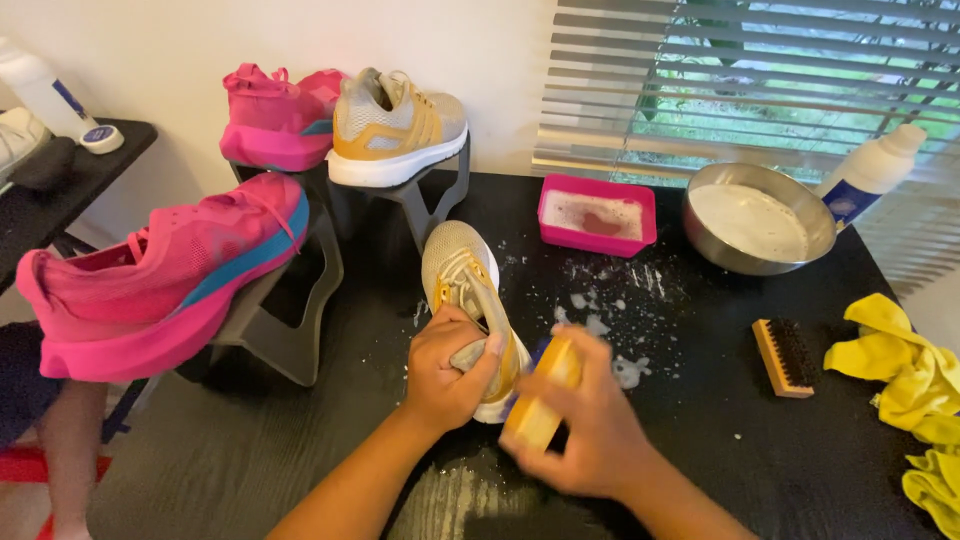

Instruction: The person scrubs a beige and yellow sneaker with a brush, wipes it with a yellow cloth, and repeats the scrubbing process. The person dips the brush into a pink container and a metal bowl of soapy water during the cleaning.

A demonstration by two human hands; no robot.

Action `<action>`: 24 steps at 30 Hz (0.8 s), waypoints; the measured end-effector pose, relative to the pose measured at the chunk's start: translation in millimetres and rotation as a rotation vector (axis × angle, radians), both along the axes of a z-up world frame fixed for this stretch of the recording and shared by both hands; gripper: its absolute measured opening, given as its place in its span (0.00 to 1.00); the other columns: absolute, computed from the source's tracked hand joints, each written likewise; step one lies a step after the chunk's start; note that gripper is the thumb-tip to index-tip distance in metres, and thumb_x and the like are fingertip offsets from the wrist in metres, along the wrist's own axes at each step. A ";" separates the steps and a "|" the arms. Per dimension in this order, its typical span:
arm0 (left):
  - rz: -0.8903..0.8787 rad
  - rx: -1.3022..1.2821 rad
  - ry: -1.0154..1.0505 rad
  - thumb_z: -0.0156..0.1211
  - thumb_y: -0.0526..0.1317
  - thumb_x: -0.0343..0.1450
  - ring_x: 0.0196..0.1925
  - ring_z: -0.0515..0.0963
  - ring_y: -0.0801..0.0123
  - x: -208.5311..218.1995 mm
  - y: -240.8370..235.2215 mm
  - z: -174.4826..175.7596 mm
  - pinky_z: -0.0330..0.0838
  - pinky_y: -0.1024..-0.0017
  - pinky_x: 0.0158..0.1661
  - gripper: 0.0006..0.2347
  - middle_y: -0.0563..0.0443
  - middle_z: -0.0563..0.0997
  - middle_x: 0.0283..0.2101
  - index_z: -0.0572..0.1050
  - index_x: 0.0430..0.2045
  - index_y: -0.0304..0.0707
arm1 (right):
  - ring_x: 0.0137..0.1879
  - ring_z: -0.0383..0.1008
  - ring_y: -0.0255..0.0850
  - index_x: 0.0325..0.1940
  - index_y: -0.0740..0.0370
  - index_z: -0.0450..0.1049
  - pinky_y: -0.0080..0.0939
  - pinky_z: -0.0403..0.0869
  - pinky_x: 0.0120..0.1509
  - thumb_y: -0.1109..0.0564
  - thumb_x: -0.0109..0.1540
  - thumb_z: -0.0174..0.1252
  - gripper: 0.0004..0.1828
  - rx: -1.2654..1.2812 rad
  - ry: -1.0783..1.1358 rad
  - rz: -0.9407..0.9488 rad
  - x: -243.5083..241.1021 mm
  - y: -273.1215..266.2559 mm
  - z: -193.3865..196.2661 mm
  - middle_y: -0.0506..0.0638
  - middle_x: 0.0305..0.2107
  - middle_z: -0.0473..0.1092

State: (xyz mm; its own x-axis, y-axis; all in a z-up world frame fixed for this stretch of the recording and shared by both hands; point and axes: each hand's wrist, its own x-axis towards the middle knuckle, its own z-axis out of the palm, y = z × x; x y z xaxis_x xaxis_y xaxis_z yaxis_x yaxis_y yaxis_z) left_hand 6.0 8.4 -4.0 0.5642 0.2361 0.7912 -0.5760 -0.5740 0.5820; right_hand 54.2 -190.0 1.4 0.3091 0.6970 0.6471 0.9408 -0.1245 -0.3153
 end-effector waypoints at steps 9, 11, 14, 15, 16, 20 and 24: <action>0.018 -0.011 -0.003 0.56 0.35 0.73 0.23 0.64 0.65 -1.2 -2.7 6.1 0.61 0.68 0.31 0.17 0.56 0.64 0.14 0.63 0.10 0.39 | 0.69 0.60 0.68 0.52 0.46 0.74 0.65 0.69 0.63 0.39 0.51 0.76 0.30 -0.059 0.104 0.036 -2.3 -2.9 -3.5 0.67 0.64 0.49; 0.008 0.030 -0.026 0.57 0.34 0.72 0.19 0.61 0.66 1.0 -2.0 5.1 0.62 0.68 0.33 0.17 0.55 0.63 0.14 0.64 0.10 0.38 | 0.72 0.57 0.64 0.49 0.51 0.75 0.60 0.67 0.67 0.41 0.55 0.66 0.23 -0.010 0.253 -0.128 7.5 -1.2 2.5 0.65 0.60 0.51; 0.016 0.013 -0.013 0.57 0.35 0.72 0.21 0.64 0.66 1.0 -1.6 4.2 0.63 0.67 0.32 0.16 0.55 0.66 0.14 0.66 0.10 0.38 | 0.59 0.67 0.57 0.48 0.52 0.72 0.53 0.74 0.62 0.45 0.52 0.70 0.25 0.072 0.244 -0.253 6.8 -5.1 7.4 0.63 0.63 0.47; 0.015 0.012 -0.017 0.57 0.35 0.72 0.21 0.64 0.66 0.8 -2.4 4.5 0.63 0.67 0.32 0.16 0.55 0.66 0.14 0.66 0.10 0.38 | 0.59 0.67 0.57 0.48 0.52 0.72 0.53 0.74 0.62 0.45 0.52 0.70 0.25 0.071 0.240 -0.253 2.7 -5.4 5.4 0.63 0.63 0.47; 0.026 0.000 -0.001 0.57 0.36 0.72 0.23 0.65 0.65 0.6 -3.2 4.7 0.62 0.68 0.31 0.17 0.55 0.65 0.15 0.65 0.10 0.38 | 0.65 0.62 0.60 0.48 0.49 0.74 0.58 0.70 0.65 0.40 0.51 0.71 0.26 0.042 0.148 -0.131 -1.3 -5.9 3.3 0.64 0.62 0.49; 0.019 -0.008 0.016 0.58 0.36 0.72 0.24 0.66 0.64 -0.9 -0.6 -0.4 0.62 0.68 0.32 0.16 0.55 0.65 0.15 0.66 0.10 0.37 | 0.69 0.57 0.64 0.50 0.49 0.77 0.57 0.73 0.60 0.39 0.50 0.72 0.28 -0.033 0.226 -0.050 4.5 -1.0 -10.0 0.65 0.63 0.49; 0.023 -0.005 0.004 0.59 0.34 0.72 0.23 0.65 0.66 -0.6 -1.1 2.2 0.62 0.69 0.30 0.17 0.56 0.65 0.14 0.65 0.09 0.39 | 0.64 0.64 0.56 0.49 0.54 0.73 0.55 0.68 0.68 0.48 0.54 0.70 0.23 0.092 0.255 -0.254 8.2 -4.4 4.2 0.61 0.63 0.46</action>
